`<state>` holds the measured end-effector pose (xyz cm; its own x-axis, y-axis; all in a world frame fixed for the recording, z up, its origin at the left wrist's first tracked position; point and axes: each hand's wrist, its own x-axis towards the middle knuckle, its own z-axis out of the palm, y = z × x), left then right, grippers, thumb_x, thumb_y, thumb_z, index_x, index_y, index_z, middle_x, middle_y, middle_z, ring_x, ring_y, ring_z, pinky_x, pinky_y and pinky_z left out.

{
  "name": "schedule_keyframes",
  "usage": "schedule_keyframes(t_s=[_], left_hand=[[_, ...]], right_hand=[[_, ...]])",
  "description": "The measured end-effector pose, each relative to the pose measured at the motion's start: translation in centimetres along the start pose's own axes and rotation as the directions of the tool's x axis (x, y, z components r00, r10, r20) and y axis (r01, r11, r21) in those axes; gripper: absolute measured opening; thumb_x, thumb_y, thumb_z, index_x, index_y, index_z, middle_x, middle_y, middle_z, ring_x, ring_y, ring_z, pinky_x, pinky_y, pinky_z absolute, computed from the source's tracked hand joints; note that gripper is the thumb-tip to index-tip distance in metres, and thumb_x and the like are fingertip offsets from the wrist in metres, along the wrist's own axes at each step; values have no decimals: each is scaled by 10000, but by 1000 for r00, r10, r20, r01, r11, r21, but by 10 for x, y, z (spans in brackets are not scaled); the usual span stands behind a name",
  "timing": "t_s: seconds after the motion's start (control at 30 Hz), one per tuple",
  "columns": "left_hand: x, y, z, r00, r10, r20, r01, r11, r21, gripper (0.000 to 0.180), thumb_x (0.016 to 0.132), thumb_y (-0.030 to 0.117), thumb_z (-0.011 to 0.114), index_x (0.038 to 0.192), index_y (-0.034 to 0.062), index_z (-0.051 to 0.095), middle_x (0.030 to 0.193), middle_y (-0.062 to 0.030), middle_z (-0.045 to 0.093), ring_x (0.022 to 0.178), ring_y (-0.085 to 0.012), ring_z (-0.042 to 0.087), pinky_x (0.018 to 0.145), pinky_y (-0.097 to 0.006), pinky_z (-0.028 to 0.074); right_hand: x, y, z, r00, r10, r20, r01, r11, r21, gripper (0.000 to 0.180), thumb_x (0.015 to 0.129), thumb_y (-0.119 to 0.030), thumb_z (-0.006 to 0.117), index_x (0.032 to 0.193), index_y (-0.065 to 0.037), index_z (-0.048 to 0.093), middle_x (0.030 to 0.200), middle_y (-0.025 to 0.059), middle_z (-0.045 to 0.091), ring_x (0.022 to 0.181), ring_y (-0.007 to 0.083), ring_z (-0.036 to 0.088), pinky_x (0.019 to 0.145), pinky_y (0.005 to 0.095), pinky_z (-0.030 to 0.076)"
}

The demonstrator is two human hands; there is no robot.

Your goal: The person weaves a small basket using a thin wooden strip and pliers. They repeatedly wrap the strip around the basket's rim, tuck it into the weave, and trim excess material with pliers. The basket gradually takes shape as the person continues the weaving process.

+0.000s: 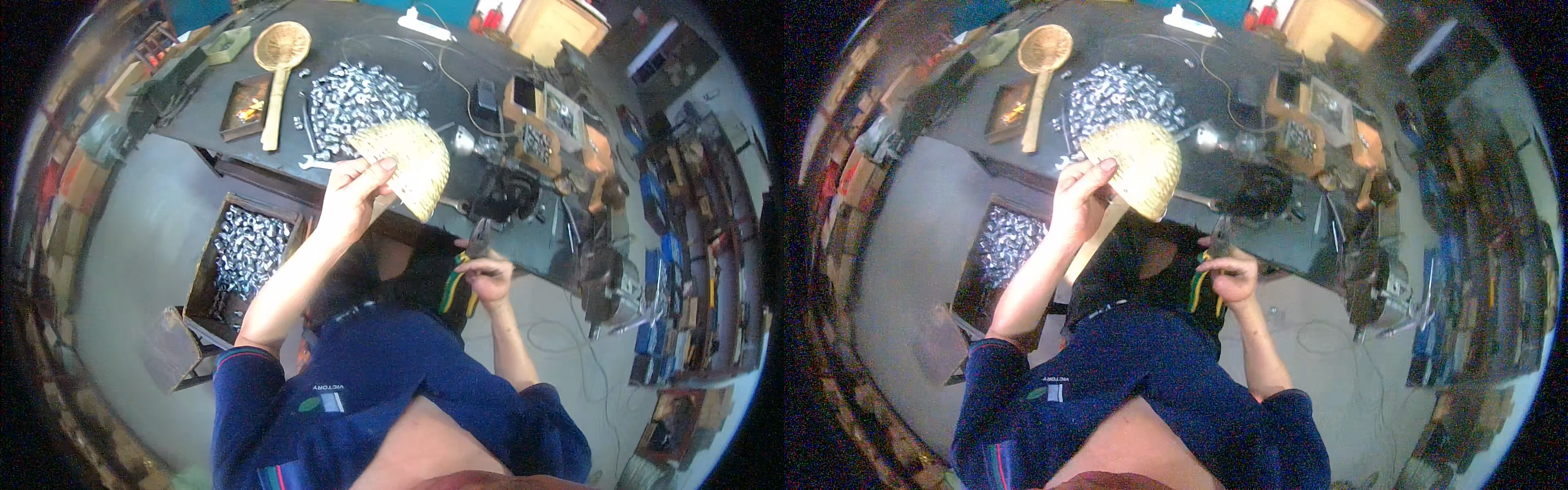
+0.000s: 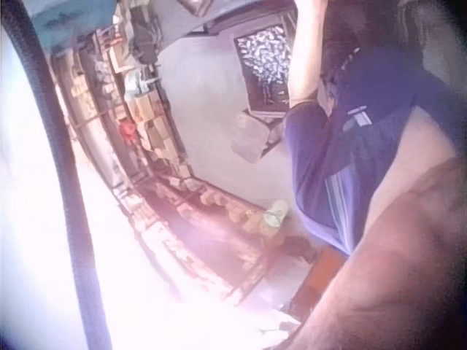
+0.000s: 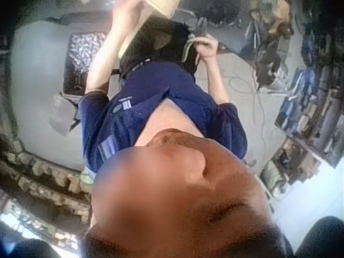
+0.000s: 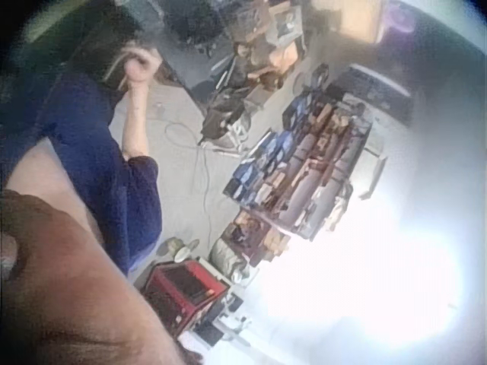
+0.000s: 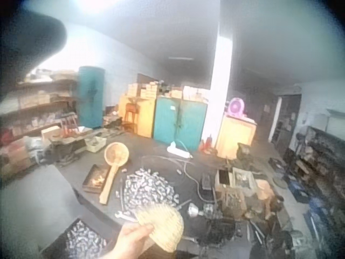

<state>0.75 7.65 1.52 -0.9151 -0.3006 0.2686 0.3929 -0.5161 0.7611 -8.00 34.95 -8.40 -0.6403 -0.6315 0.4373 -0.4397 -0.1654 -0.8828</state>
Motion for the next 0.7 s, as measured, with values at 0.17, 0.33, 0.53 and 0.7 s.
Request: schedule_keyframes(t_s=[0.17,0.33,0.53,0.7], left_hand=[[-25,-40,24,997,60,40,-70,927,369,238,892,140,598,1050,-32,643,953,-55,670,893,-114,586,823,-260,449],[-43,-58,39,980,-35,195,-75,846,528,290,893,205,604,1053,-35,635,1010,-76,662,916,-124,583,830,-265,445],[-42,-74,50,961,-97,257,-79,799,597,219,890,144,603,1022,-25,646,975,-95,659,876,-136,590,796,-272,461],[-36,-78,65,930,-158,332,-64,820,568,187,890,100,596,1021,-26,642,954,-88,668,898,-115,594,798,-272,471]], right_hand=[[-11,-30,-9,907,383,175,-419,776,472,301,728,-190,668,739,111,663,1011,335,584,451,98,439,371,209,326],[-29,-39,-20,775,554,305,-617,557,556,303,748,-196,650,800,102,656,565,76,536,445,97,429,378,231,344],[-35,-89,-66,777,527,346,-627,599,497,655,686,-548,691,799,96,649,614,197,591,355,69,315,333,220,313],[-25,-122,-73,746,425,512,-664,530,528,771,650,-622,680,854,121,657,776,335,604,301,88,350,334,228,366]])
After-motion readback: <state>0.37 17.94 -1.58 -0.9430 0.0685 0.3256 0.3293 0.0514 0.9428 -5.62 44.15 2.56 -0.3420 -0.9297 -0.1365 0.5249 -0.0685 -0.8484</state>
